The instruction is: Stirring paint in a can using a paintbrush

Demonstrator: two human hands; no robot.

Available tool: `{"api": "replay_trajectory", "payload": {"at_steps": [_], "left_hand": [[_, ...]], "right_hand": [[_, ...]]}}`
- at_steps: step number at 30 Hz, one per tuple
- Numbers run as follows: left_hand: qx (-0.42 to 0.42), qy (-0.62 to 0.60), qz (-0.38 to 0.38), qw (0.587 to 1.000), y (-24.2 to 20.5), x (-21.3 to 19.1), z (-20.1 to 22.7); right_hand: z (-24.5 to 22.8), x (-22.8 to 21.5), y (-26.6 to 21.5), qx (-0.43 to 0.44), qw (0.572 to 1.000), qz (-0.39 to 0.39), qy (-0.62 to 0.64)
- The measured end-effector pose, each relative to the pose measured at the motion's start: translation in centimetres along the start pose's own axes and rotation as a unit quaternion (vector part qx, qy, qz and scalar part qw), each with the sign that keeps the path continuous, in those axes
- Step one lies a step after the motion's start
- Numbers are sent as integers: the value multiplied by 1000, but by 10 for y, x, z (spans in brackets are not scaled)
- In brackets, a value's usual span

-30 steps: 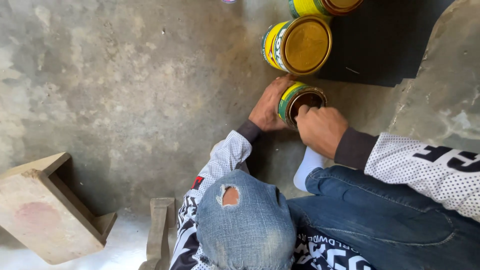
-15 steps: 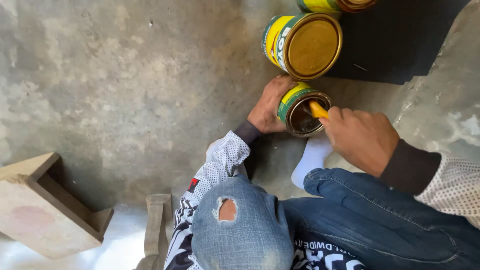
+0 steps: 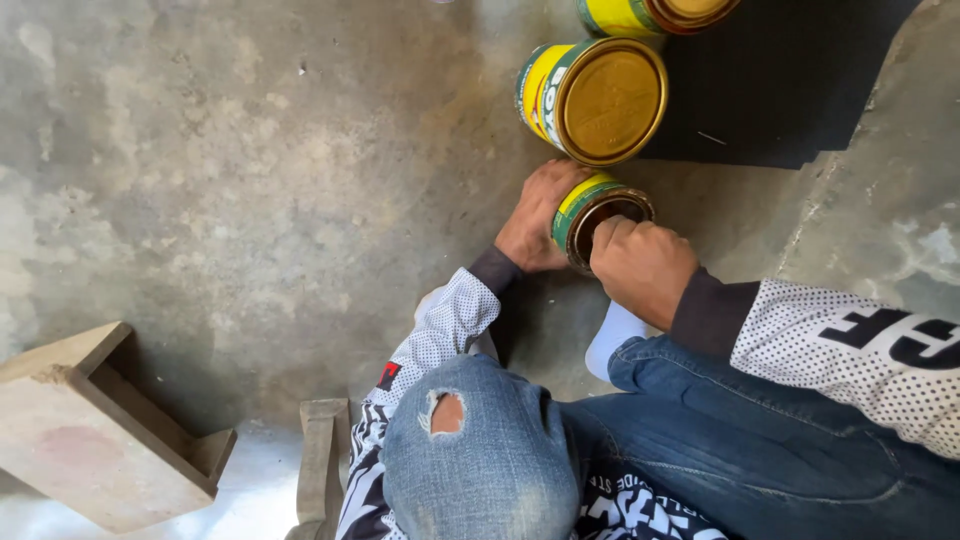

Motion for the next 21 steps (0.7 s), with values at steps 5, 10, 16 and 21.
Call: {"api": "replay_trajectory", "payload": {"at_steps": [5, 10, 16, 21], "left_hand": [[-1, -1, -2, 1000, 8, -8, 17], [-5, 6, -7, 1000, 7, -12, 19], [8, -5, -24, 1000, 8, -9, 22], [9, -2, -22, 1000, 1, -10, 13]], "right_hand": [[3, 17, -9, -30, 999, 2, 28], [7, 17, -10, -21, 998, -22, 54], [8, 22, -12, -27, 988, -47, 146], [3, 20, -3, -33, 990, -60, 127]]}}
Point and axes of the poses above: each hand's wrist, its own y-axis towards the middle knuckle, its own x-axis out of the palm, z = x × y, the point moved 7 cm from there along y, towards the middle knuckle, and after that the axes turned 13 degrees about -x, right-handed, at the moved point
